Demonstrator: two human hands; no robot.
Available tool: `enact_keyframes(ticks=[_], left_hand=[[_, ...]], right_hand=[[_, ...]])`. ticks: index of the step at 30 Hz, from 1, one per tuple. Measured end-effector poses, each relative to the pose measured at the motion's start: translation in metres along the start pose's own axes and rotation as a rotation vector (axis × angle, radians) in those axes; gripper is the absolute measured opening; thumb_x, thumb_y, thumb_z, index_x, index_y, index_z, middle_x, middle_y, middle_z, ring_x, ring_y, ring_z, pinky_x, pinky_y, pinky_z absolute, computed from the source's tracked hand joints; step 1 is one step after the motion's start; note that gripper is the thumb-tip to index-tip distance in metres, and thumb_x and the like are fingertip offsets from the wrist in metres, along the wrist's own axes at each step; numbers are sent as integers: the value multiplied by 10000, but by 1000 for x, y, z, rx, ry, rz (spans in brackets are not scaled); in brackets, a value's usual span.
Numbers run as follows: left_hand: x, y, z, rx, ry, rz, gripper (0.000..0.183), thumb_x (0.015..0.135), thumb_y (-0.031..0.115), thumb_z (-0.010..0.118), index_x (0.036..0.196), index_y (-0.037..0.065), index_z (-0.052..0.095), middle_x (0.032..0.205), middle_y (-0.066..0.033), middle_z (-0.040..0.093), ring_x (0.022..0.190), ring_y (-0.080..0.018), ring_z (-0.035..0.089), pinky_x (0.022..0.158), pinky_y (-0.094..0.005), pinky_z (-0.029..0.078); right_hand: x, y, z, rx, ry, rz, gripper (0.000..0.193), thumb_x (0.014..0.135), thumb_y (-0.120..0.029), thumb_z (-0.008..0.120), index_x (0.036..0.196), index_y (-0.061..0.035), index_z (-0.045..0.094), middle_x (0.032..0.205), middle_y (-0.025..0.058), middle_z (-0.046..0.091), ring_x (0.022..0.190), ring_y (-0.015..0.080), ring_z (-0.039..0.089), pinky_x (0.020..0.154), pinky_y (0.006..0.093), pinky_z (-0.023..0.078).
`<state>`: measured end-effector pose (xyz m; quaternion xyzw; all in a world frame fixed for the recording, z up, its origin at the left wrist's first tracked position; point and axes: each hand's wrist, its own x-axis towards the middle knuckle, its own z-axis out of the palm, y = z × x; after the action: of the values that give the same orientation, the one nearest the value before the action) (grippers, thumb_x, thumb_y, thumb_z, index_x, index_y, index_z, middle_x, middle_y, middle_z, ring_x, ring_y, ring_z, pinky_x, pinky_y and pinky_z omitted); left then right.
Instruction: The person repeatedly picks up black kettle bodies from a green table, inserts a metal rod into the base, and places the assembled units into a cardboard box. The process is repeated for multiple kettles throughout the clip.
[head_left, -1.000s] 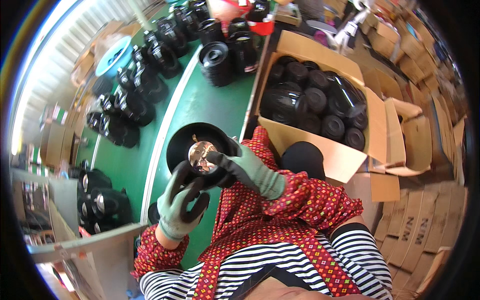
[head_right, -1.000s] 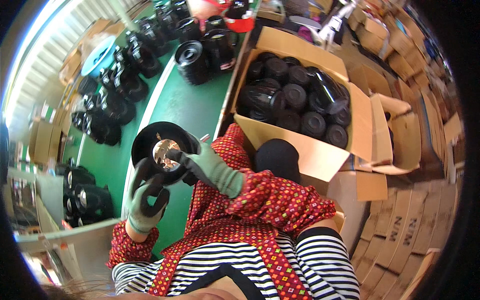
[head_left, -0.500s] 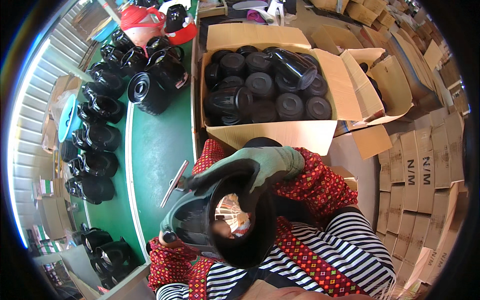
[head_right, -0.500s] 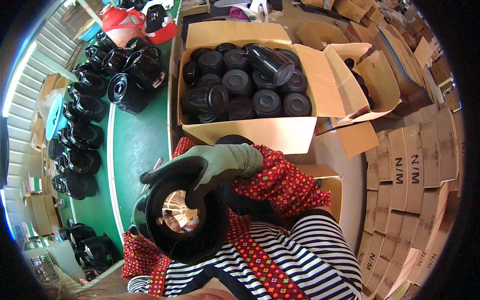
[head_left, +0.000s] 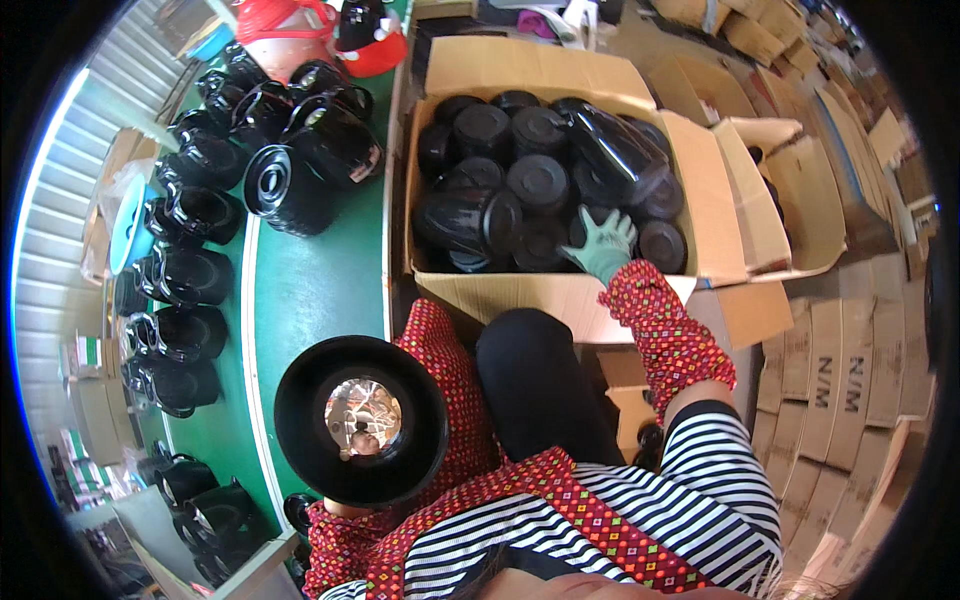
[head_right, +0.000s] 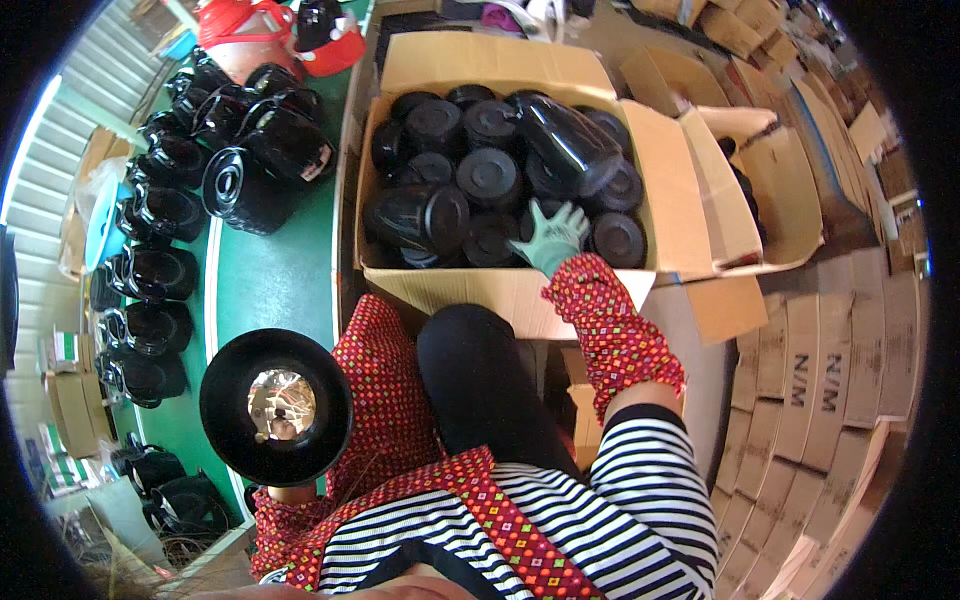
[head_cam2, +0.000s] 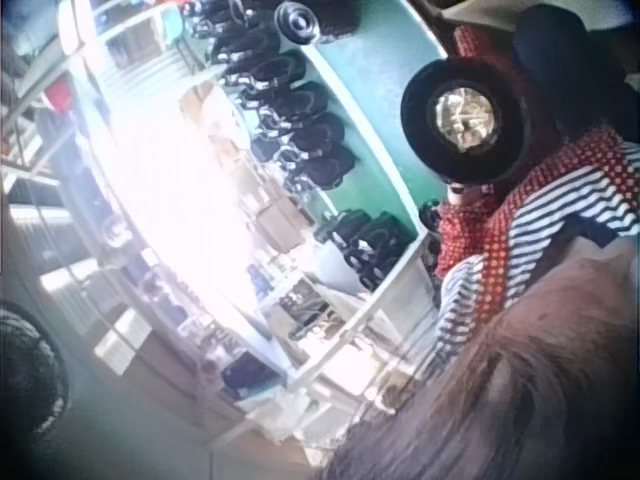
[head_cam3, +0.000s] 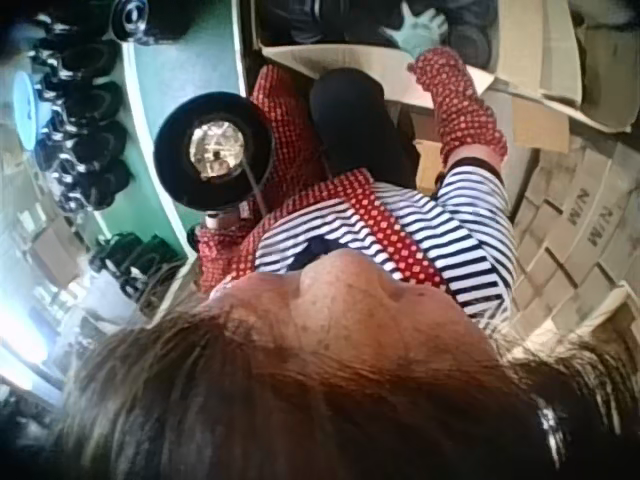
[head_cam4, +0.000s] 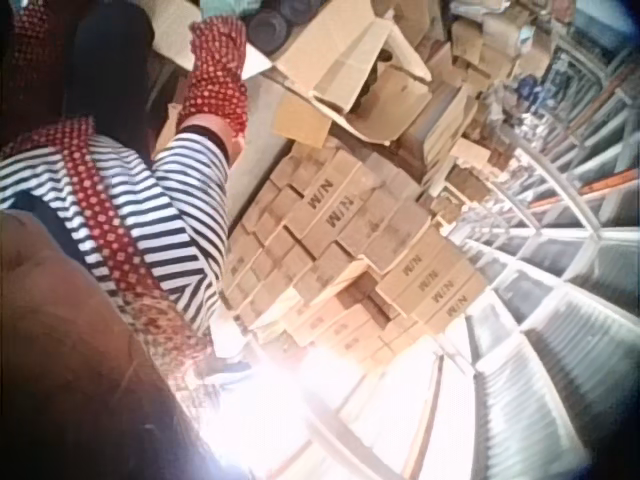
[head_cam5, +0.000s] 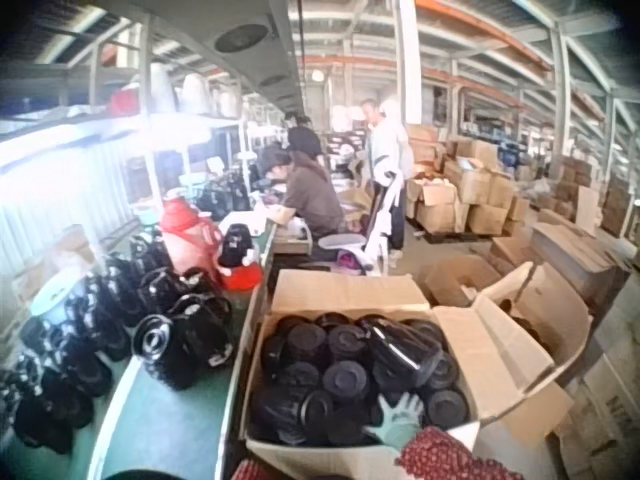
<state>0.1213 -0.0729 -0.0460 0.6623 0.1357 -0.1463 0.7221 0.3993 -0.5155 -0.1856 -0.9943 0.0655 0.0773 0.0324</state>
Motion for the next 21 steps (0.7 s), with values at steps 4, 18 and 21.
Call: enact_keyframes(ticks=[4,18,21], left_hand=[[-6,-2,-3,-9,32,25,562,943,225,689,1436,3,538,1334,-129,638,1099,-258,701,981,-384,569],[-47,-9,15,128,56,332,569,852,213,801,1350,-1,626,1219,-118,706,1047,-259,726,965,-385,579],[-43,-7,19,240,74,468,571,833,210,825,1331,-2,645,1195,-115,721,1036,-259,732,962,-385,581]], right_hand=[[14,22,22,-6,118,-41,934,779,-752,749,1597,-431,433,1563,306,388,1368,516,397,1131,665,310],[-161,-75,-137,1007,203,-820,892,866,-379,780,1600,-16,427,1578,257,417,1486,433,404,1247,493,326],[-220,-115,-188,1125,53,-1007,1026,844,-595,800,1593,-3,426,1610,269,388,1496,462,377,1242,532,311]])
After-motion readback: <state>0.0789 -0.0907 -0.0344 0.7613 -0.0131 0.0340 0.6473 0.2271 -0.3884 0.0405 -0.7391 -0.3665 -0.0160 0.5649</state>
